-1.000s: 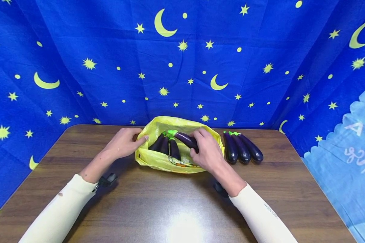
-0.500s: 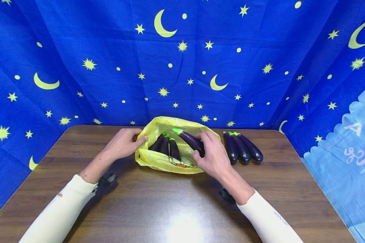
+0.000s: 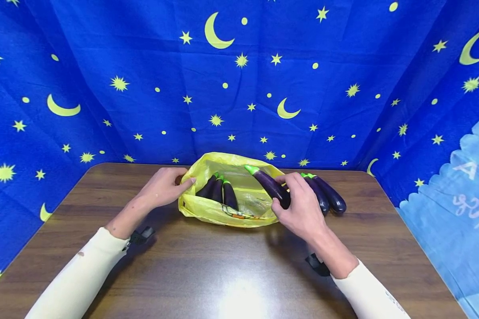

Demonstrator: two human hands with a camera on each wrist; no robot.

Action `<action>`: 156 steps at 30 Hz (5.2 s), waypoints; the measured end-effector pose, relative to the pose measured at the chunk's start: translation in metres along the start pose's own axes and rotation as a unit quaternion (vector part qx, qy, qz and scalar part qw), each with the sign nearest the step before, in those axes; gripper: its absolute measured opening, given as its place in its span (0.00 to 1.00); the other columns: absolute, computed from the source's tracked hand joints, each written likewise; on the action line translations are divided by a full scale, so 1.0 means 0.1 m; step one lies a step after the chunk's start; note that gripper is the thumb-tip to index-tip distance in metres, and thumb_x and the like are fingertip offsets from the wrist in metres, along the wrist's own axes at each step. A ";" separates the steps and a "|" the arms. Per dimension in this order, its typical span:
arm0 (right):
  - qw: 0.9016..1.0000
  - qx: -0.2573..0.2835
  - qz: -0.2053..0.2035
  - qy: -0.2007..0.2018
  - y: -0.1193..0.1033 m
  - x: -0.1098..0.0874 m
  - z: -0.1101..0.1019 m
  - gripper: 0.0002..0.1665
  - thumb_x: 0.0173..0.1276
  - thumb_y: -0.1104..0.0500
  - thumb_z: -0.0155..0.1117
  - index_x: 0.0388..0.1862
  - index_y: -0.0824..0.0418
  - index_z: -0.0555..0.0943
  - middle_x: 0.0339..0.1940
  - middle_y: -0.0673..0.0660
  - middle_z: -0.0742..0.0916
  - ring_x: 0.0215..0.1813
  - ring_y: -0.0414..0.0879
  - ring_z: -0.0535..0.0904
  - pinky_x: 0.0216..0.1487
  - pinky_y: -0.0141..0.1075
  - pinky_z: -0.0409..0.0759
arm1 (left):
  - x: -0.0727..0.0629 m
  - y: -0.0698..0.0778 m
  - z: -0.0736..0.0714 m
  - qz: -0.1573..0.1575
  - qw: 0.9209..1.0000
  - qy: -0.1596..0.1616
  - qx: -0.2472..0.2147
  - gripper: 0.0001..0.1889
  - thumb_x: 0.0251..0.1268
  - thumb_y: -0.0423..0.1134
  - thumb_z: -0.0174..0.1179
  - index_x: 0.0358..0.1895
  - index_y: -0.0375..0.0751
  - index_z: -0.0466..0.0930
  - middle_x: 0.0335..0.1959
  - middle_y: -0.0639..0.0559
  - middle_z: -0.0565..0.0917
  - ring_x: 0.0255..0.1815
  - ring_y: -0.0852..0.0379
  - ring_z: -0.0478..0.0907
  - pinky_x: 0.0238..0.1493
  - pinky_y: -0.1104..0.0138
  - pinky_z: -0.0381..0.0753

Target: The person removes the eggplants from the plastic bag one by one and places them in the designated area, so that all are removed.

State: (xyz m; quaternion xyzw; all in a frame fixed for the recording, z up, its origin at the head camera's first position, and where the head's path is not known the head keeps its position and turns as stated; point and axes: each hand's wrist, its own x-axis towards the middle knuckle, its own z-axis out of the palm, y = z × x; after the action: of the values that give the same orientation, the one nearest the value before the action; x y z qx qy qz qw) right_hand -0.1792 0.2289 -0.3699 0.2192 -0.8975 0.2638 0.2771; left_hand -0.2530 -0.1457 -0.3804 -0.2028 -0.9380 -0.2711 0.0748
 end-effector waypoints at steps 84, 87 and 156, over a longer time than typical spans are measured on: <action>0.951 -0.071 0.291 -0.071 1.89 -0.29 -0.58 0.23 0.73 0.55 0.66 0.61 0.67 0.84 0.53 0.71 0.89 0.53 0.69 0.85 0.46 0.46 0.75 | 0.00 0.00 -0.01 0.002 1.000 -0.002 0.003 0.13 0.76 0.49 0.62 0.34 0.46 0.82 0.21 0.54 0.74 0.23 0.57 0.69 0.25 0.61 0.66; 0.951 -0.070 0.292 -0.074 1.90 -0.30 -0.56 0.23 0.73 0.55 0.65 0.61 0.68 0.84 0.54 0.72 0.88 0.54 0.69 0.85 0.47 0.48 0.75 | 0.00 0.00 -0.01 0.002 1.000 -0.003 0.005 0.13 0.76 0.49 0.62 0.33 0.46 0.81 0.20 0.54 0.73 0.23 0.57 0.69 0.25 0.62 0.65; 0.981 0.084 0.154 -0.081 0.32 0.22 -0.34 0.15 0.78 0.56 0.66 0.56 0.64 0.84 0.49 0.60 0.89 0.46 0.52 0.86 0.43 0.24 0.79 | 0.02 0.03 0.01 -0.008 1.000 -0.014 0.002 0.13 0.76 0.49 0.62 0.35 0.45 0.82 0.21 0.55 0.73 0.23 0.57 0.69 0.25 0.62 0.66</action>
State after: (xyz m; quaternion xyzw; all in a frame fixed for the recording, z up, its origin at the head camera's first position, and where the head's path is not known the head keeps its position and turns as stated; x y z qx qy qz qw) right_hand -0.1997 0.2685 -0.3437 0.1217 -0.9147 0.3591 0.1402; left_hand -0.2540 -0.1426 -0.3790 -0.1989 -0.9411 -0.2668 0.0599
